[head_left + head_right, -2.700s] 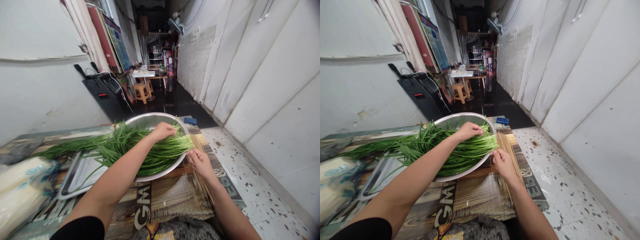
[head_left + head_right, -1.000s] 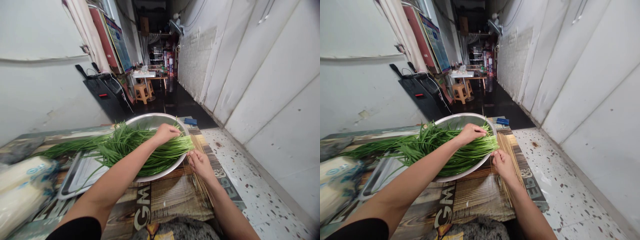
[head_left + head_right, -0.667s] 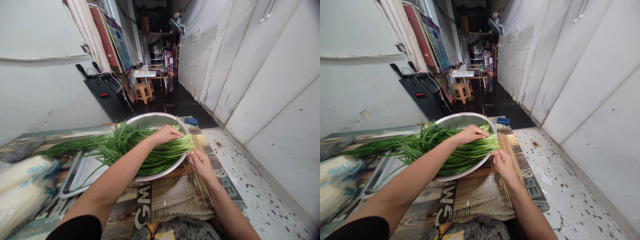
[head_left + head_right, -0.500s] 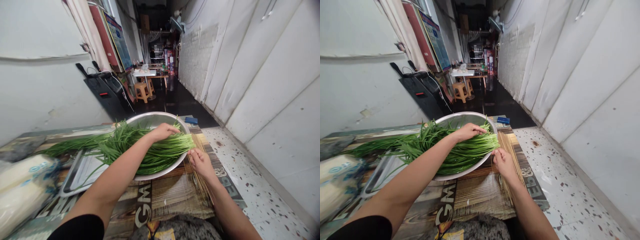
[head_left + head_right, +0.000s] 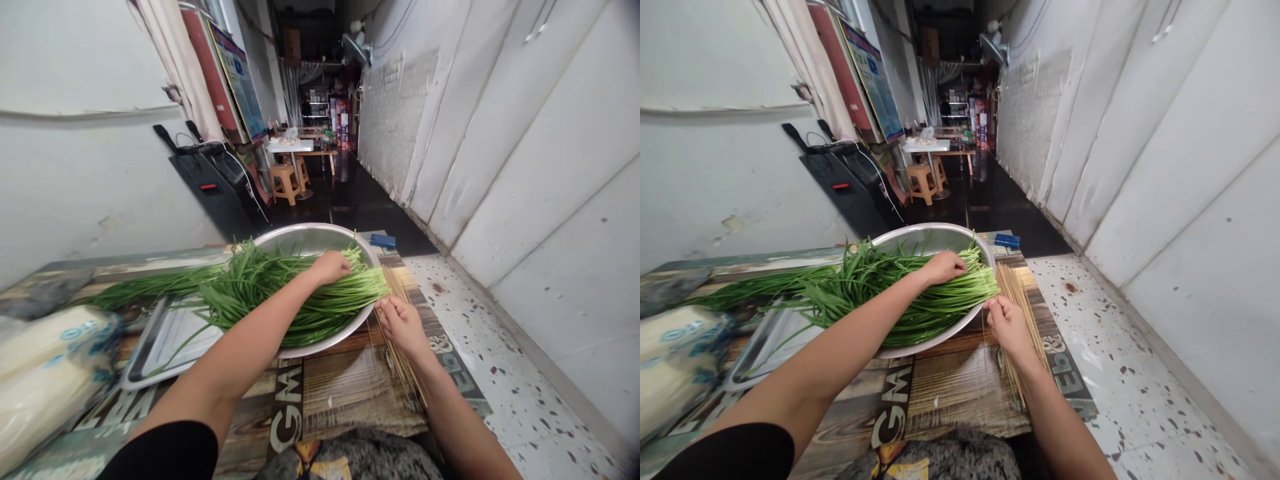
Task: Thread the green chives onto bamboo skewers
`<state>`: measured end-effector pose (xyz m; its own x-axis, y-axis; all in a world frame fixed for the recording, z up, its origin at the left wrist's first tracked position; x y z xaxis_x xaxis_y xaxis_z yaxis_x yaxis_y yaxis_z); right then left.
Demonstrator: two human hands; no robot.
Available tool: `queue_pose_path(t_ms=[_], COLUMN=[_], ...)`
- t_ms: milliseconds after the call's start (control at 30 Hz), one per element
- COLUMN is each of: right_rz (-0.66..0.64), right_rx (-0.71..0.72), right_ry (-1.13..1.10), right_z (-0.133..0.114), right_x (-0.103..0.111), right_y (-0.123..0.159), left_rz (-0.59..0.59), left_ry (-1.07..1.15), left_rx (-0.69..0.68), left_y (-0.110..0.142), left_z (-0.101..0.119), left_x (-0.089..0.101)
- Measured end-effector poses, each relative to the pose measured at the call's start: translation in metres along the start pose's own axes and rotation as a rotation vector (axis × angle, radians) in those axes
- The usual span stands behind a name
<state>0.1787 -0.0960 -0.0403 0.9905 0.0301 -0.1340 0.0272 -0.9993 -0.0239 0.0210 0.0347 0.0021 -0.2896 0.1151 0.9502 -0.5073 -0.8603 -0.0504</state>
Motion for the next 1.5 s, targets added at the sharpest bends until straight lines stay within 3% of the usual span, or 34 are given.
queue_pose_path(t_ms=[133,367,567,767,1167,1500], right_rz=[-0.007,-0.005,0.006,0.001,-0.006,-0.017], right_rx=[-0.005,-0.027,-0.015,0.002,-0.005,-0.015], right_ry=[-0.008,-0.018,0.038,0.03,0.0,0.0], right_z=[-0.001,-0.003,0.0,0.001,0.002,-0.001], right_x=[-0.001,-0.002,0.001,0.0,0.001,-0.001], right_y=[0.0,0.001,0.001,0.0,0.0,0.0], left_rz=[0.138,0.294,0.222,0.112,0.181,0.23], left_ry=[0.184,0.393,0.643,0.663,0.723,0.69], left_rx=[0.014,-0.044,0.042,0.02,0.139,0.141], left_y=[0.006,0.013,0.012,0.013,0.015,0.015], left_z=[-0.001,0.027,0.025,0.025,0.016,0.018], left_x=[0.013,0.028,0.022,0.015,0.015,0.018])
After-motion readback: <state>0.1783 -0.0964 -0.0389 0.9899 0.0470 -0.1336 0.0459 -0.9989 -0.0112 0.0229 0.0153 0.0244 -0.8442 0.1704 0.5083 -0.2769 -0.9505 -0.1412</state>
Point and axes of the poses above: each hand's wrist, its own y-axis away from the middle knuckle, its own x-axis out of the back of the hand, z = x × y, the point moved 4 cm from there along -y, towards the middle knuckle, and after that the axes turned 2 degrees about z, right-handed, at the moved point
